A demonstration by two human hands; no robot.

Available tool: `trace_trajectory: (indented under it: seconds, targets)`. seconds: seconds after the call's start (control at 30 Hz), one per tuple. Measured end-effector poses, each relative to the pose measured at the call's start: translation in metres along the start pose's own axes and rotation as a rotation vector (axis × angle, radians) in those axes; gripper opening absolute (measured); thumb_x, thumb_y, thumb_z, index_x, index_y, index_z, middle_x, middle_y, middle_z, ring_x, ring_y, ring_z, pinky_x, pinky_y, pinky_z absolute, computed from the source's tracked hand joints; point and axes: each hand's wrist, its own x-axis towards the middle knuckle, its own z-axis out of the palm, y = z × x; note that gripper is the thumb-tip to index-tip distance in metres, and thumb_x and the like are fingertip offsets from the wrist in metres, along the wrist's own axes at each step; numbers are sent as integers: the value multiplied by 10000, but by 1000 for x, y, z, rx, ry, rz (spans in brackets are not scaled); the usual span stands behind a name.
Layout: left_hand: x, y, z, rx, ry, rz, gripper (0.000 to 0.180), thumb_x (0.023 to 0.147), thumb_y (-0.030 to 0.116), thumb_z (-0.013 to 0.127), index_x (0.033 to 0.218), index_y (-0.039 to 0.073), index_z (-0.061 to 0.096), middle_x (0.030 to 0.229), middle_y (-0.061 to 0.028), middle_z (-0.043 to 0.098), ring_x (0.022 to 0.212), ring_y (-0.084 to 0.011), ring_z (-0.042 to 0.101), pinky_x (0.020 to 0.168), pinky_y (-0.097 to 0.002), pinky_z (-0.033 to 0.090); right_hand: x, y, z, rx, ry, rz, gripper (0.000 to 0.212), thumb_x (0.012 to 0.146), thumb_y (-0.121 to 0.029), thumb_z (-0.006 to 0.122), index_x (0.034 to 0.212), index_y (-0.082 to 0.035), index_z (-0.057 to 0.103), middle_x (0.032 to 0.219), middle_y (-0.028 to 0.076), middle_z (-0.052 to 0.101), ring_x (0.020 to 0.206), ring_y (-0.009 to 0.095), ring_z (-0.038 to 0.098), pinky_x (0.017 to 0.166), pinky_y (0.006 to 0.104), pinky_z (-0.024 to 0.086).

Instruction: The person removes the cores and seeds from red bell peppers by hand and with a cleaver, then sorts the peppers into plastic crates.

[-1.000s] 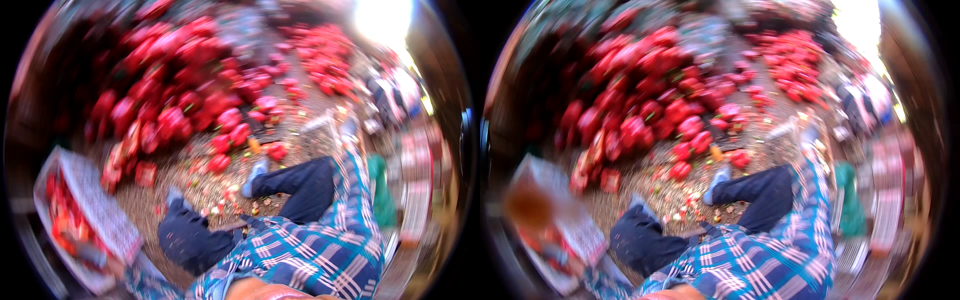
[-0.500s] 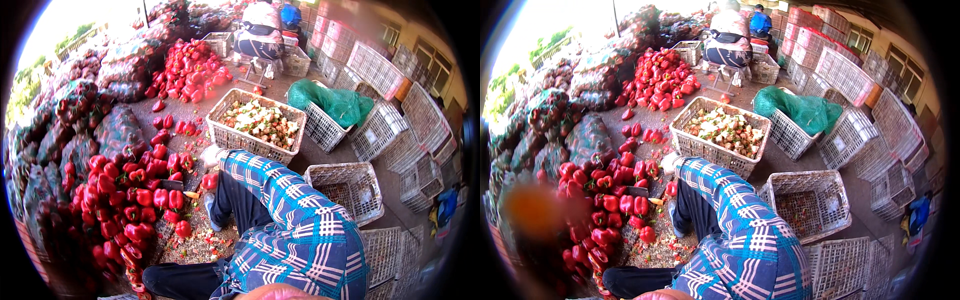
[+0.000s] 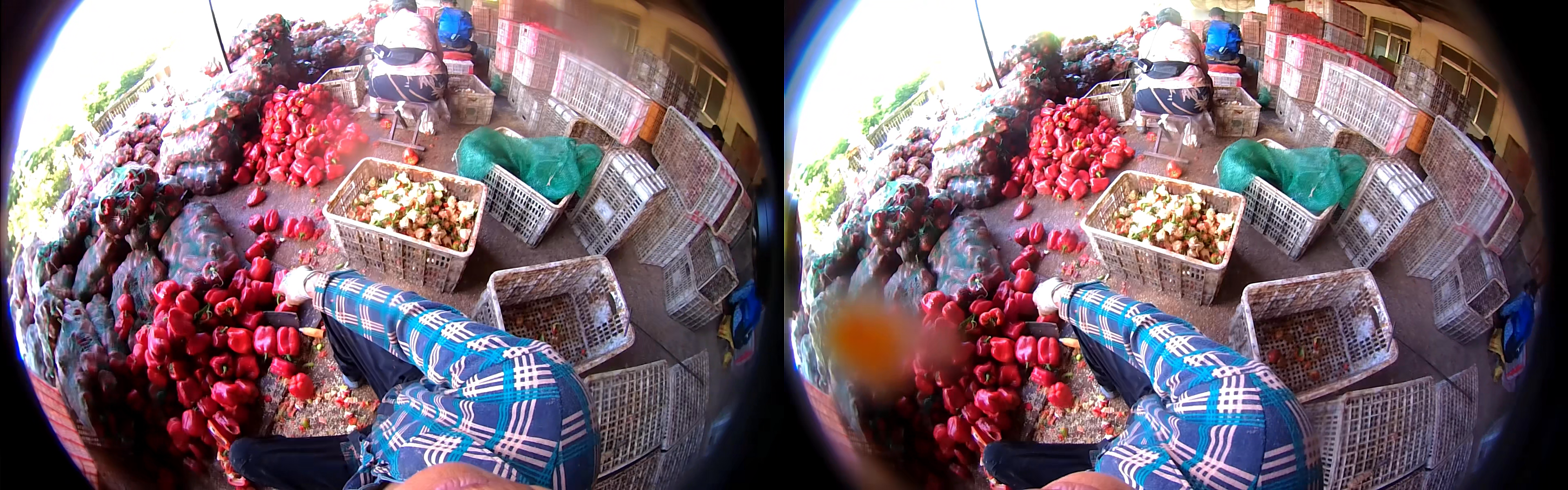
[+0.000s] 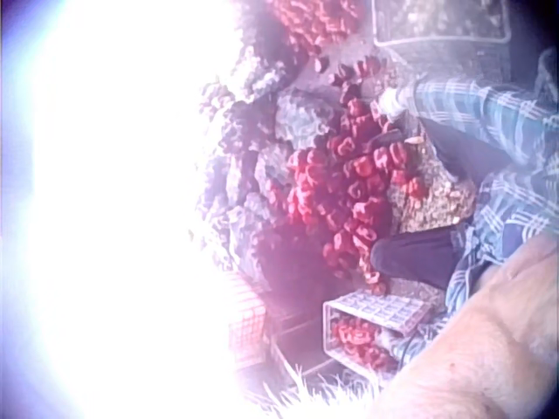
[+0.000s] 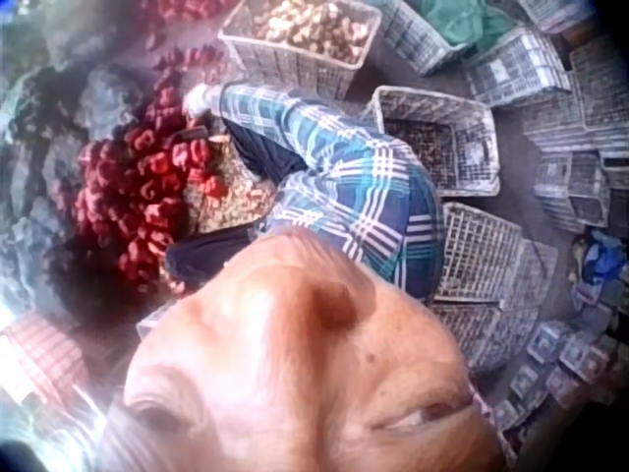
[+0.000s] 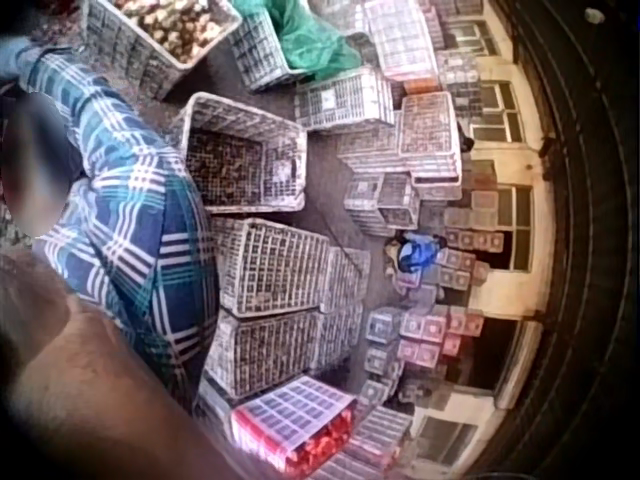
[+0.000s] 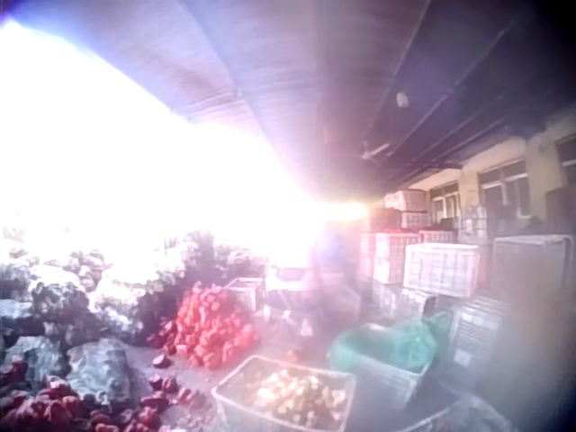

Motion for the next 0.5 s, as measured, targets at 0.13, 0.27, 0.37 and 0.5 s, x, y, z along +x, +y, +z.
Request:
trace_trajectory:
  seconds: [0.13, 0.27, 0.37, 0.5]
  targets:
    - [-2, -19, -17, 11, 42, -25, 328, 913, 157, 639, 1207, 12, 632, 1128, -148, 677, 1019, -264, 657, 885, -384, 535, 4, -40, -11, -9, -32, -73, 374, 788, -338, 669, 1069, -112, 768, 1076, 95, 750, 1032, 292, 707, 831, 442, 564]
    - [-4, -43, -36, 28, 92, -63, 342, 915, 163, 641, 1220, 8, 633, 1141, -159, 680, 1032, -276, 659, 894, -390, 534, 7, -70, -8, -35, -36, -122, 362, 786, -319, 664, 1072, -125, 770, 1104, 77, 746, 1047, 270, 705, 825, 437, 571]
    - [-8, -72, -61, 60, 184, -102, 353, 915, 169, 642, 1229, 6, 633, 1150, -167, 682, 1042, -284, 660, 900, -395, 534, 10, -86, -4, -51, -59, -160, 369, 803, -317, 658, 1101, -128, 764, 1116, 71, 745, 1052, 265, 705, 831, 440, 572]
    - [-25, -124, -119, 141, 375, -188, 367, 917, 175, 644, 1241, 3, 633, 1163, -177, 685, 1055, -296, 662, 909, -401, 533, 13, -99, 3, -52, -20, -156, 352, 815, -310, 641, 1091, -134, 770, 1091, 70, 751, 1045, 282, 708, 801, 458, 575]
